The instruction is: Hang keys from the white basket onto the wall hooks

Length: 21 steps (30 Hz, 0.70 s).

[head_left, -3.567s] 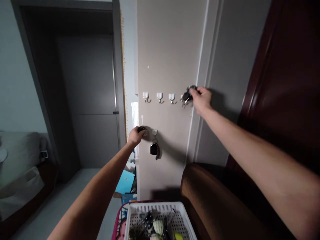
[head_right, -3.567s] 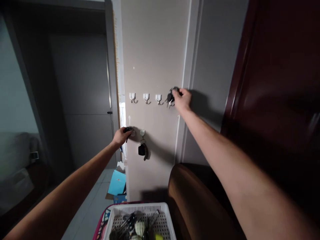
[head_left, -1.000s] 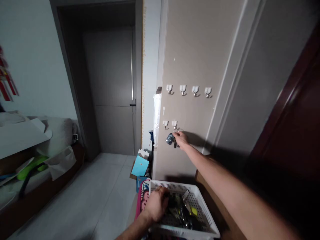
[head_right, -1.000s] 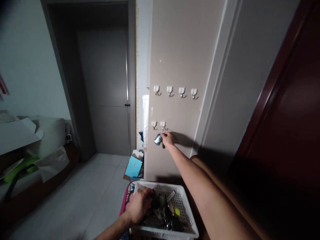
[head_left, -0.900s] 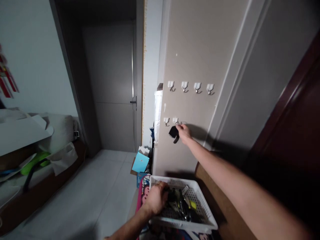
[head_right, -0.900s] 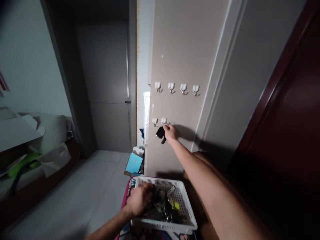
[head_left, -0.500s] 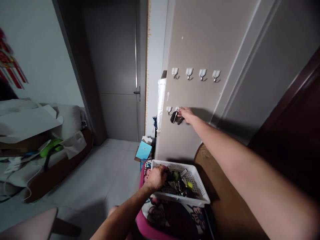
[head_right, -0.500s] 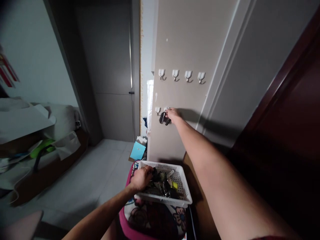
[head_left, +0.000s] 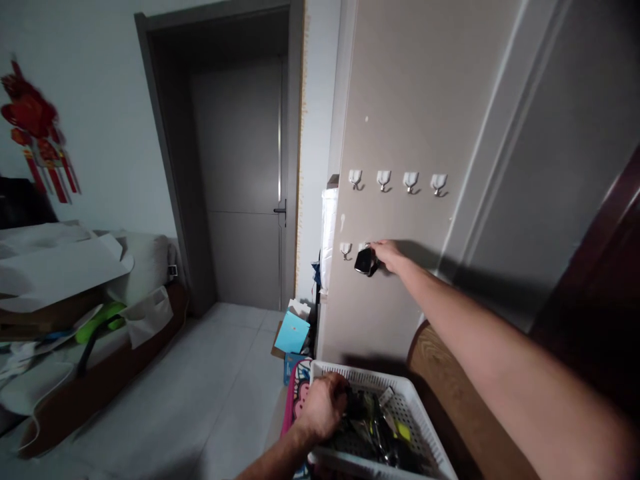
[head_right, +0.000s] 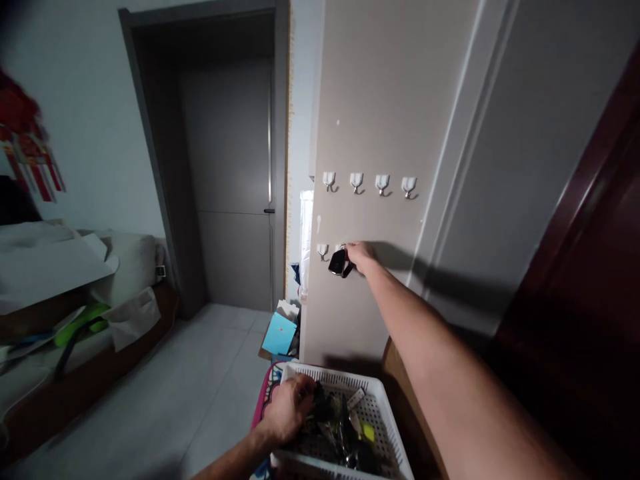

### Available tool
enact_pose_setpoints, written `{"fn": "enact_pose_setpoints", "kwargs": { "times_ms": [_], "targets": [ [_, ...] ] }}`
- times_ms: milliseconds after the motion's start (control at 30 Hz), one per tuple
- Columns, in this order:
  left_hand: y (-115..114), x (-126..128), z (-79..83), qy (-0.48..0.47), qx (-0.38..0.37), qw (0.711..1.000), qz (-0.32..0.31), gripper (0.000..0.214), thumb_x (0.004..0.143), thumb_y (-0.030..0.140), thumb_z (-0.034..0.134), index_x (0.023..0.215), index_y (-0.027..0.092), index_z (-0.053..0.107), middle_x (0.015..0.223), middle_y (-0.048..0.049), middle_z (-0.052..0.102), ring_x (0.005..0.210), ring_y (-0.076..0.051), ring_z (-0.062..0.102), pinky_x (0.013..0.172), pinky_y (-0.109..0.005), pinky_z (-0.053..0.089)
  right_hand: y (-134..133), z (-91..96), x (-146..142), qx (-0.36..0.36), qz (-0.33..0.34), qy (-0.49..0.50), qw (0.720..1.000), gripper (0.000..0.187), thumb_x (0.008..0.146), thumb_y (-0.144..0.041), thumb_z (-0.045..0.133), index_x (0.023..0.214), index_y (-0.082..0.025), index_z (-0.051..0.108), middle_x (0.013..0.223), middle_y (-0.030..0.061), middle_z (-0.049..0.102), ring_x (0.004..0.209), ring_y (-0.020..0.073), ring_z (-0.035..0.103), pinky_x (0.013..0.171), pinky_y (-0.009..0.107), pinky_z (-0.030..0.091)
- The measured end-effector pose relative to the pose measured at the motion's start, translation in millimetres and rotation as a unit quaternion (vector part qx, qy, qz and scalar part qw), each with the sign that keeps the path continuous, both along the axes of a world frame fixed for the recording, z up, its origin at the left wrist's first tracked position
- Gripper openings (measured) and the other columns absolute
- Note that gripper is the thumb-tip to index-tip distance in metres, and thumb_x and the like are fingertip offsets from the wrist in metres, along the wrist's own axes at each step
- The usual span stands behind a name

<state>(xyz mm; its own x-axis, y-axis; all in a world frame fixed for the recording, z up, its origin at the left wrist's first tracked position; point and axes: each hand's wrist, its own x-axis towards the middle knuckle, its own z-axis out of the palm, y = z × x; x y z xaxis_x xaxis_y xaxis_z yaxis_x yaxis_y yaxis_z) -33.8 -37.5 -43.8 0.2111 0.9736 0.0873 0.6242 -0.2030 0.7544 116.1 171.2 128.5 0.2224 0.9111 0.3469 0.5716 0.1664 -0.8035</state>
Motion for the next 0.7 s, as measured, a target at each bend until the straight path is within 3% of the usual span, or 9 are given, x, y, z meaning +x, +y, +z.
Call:
{"fn": "enact_pose_setpoints", "kwargs": {
  "times_ms": [100,200,300,433,533,700],
  "targets": [
    [-0.1,0.0,-0.6,-0.003,0.0,1.0,-0.001,0.027,0.061,0.015,0.036,0.083,0.019,0.051,0.08,-0.0007,0.055,0.072,-0.012,0.047,0.065,-0.021,0.035,-1.3,2.1,-5.2,-0.022,-0.013,0.039,0.999,0.015,0.066,-0.022,0.041,0.065,-0.012,0.052,0.052,0.0012,0.052,0.04,0.0067,0.043,0.04,0.019,0.033],
    [-0.1,0.3,0.3,-0.008,-0.009,1.0,-0.001,0.027,0.061,0.015,0.036,0.083,0.019,0.051,0.08,-0.0009,0.055,0.072,-0.012,0.047,0.065,-0.021,0.035,-0.6,5.2,-5.1,-0.005,-0.02,0.007,1.0,0.016,0.065,-0.024,0.043,0.063,-0.013,0.053,0.051,0.0012,0.052,0.043,0.0074,0.044,0.042,0.019,0.032],
    [-0.5,0.5,2.1,-0.013,-0.022,1.0,-0.004,0.026,0.061,0.014,0.036,0.082,0.018,0.051,0.078,-0.0011,0.055,0.069,-0.012,0.048,0.063,-0.021,0.036,-3.4,10.7,-4.7,0.018,-0.02,-0.114,0.993,0.017,0.064,-0.026,0.043,0.062,-0.014,0.055,0.052,0.0018,0.053,0.047,0.0084,0.045,0.044,0.019,0.031],
    [0.2,0.2,1.1,-0.001,-0.008,1.0,-0.003,0.025,0.061,0.015,0.037,0.081,0.018,0.051,0.077,-0.0013,0.055,0.069,-0.012,0.048,0.063,-0.021,0.036,-19.7,11.9,-10.8,0.062,0.013,-0.294,0.954,0.015,0.063,-0.023,0.043,0.061,-0.016,0.056,0.057,0.0019,0.056,0.053,0.0096,0.047,0.047,0.018,0.031],
    [2.9,-0.2,-3.5,0.005,0.006,1.0,-0.001,0.025,0.062,0.015,0.036,0.081,0.017,0.052,0.076,-0.0017,0.055,0.068,-0.012,0.048,0.063,-0.021,0.036,-40.5,-1.8,-14.6,0.093,0.032,-0.347,0.933,0.014,0.063,-0.022,0.043,0.063,-0.017,0.056,0.061,0.0021,0.057,0.057,0.0107,0.049,0.05,0.019,0.032],
    [8.4,-1.6,-14.3,-0.002,0.026,1.0,0.008,0.023,0.064,0.016,0.036,0.082,0.016,0.051,0.076,-0.0015,0.055,0.068,-0.011,0.048,0.064,-0.021,0.037,-88.8,-52.9,-2.3,0.041,0.158,-0.275,0.947,0.015,0.064,-0.022,0.041,0.069,-0.016,0.054,0.059,0.0008,0.056,0.05,0.0085,0.049,0.048,0.018,0.035]
  ]
}}
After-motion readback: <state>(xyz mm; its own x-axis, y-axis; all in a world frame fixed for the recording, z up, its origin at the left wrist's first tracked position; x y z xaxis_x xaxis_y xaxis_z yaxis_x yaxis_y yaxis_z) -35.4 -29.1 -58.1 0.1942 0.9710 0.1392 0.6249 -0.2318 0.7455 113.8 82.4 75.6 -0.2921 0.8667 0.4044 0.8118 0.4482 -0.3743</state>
